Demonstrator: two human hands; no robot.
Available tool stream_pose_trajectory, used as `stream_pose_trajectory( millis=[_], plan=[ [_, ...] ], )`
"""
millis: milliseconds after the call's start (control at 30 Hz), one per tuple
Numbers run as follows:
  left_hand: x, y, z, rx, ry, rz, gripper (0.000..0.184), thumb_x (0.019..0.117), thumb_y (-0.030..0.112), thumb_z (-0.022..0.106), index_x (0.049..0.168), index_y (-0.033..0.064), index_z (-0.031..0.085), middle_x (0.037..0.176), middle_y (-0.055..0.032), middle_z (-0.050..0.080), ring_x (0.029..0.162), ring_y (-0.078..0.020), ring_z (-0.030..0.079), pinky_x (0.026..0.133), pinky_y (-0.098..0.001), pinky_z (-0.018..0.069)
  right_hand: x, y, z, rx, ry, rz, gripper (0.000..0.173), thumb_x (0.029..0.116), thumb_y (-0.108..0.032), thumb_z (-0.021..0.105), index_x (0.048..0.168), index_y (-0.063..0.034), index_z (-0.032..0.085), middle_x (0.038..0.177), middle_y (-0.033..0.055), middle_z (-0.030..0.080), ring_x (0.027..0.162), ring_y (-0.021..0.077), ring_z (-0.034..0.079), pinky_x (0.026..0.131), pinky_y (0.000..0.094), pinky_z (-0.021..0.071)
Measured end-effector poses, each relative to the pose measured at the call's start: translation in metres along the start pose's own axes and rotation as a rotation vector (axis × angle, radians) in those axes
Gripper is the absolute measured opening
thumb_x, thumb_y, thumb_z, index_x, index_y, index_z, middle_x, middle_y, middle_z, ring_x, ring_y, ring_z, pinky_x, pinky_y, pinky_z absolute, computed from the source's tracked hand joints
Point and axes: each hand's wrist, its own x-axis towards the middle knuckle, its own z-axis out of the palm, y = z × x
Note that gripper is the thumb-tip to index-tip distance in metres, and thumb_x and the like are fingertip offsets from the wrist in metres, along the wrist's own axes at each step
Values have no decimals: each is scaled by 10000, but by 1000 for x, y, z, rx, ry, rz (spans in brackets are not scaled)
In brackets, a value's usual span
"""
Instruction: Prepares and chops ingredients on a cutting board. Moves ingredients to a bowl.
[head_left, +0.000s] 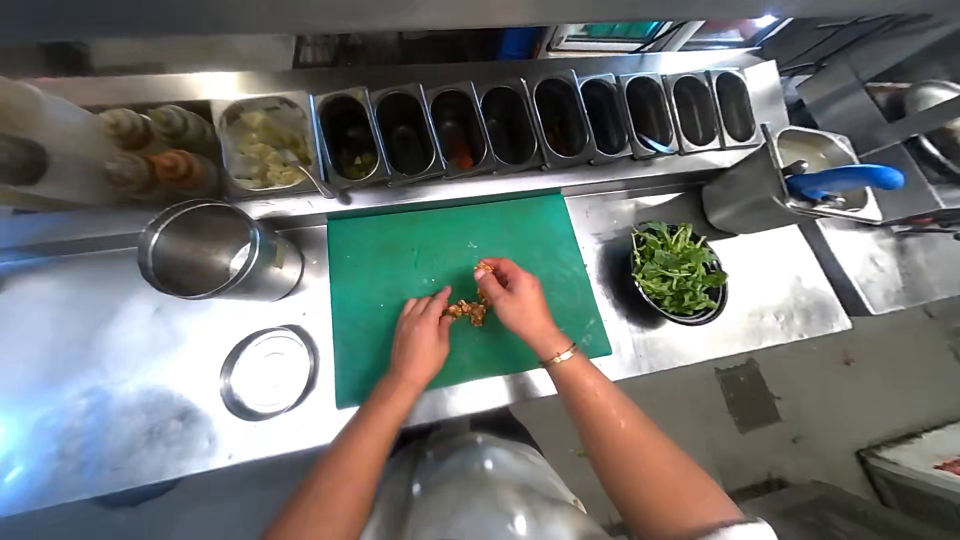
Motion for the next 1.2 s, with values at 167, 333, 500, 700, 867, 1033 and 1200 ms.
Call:
stream_pose_trajectory(
  millis=[167, 333, 500, 700, 867, 1033, 1200],
  plan=[
    [-17, 7, -20, -223, -38, -48, 563, 995, 187, 632, 1532, 216, 464, 1385, -87, 573, 1159, -237, 634, 928, -464, 581, -40, -12, 0, -11, -76, 50, 278, 1040, -271, 600, 1266, -148, 705, 1062, 52, 702, 860, 167, 680, 769, 422, 591],
    [-46, -23, -29, -273, 58, 158, 260, 994, 257, 621, 1206, 159, 736, 1174, -55, 659, 937, -126, 680, 795, -326, 615, -72, -20, 32, 275, -468, 43, 354, 1068, -265, 510, 1349, -103, 649, 1024, 55, 733, 879, 139, 706, 819, 360, 600],
    [-55, -46, -53, -414, -111, 60, 294, 980, 283, 656, 1218, 116, 699, 1234, -44, 665, 1021, -119, 689, 883, -315, 613, -87, -28, 48, 493, -711, 116, 496, 1085, -235, 479, 1555, -88, 424, 1286, 102, 662, 1075, 155, 677, 936, 338, 566],
    [-37, -58, -158, -220, 440, 115, 385, 1011, 253, 595, 1216, -70, 633, 1078, -183, 689, 908, -155, 680, 818, -327, 586, -59, -3, 30, -5, -88, -103, 249, 1023, -209, 591, 1216, -130, 727, 1079, 34, 721, 924, 137, 697, 838, 376, 605],
    [-1, -101, -250, 268, 394, -153, 391, 1083, 235, 480, 1362, -6, 608, 1311, -316, 597, 1228, -503, 560, 1039, -662, 415, -31, 6, 1, -248, -98, 116, 511, 908, -96, 700, 1409, -91, 595, 1370, 184, 541, 974, 278, 678, 805, 474, 600],
    [-7, -91, -215, 392, 521, -103, 411, 1030, 271, 460, 1331, 65, 648, 1432, -249, 551, 1375, -529, 420, 1085, -728, 281, -30, 5, 15, -269, -152, -98, 351, 949, -48, 630, 1284, -136, 681, 1369, 76, 613, 1108, 215, 670, 930, 433, 585],
    [-19, -33, -102, 70, 255, 120, 584, 994, 425, 491, 1376, -5, 590, 1392, -255, 582, 1316, -475, 522, 1094, -643, 406, -47, 34, -34, -129, 112, 52, 284, 995, -376, 645, 878, -136, 741, 904, 7, 679, 802, 148, 658, 744, 408, 575]
  ],
)
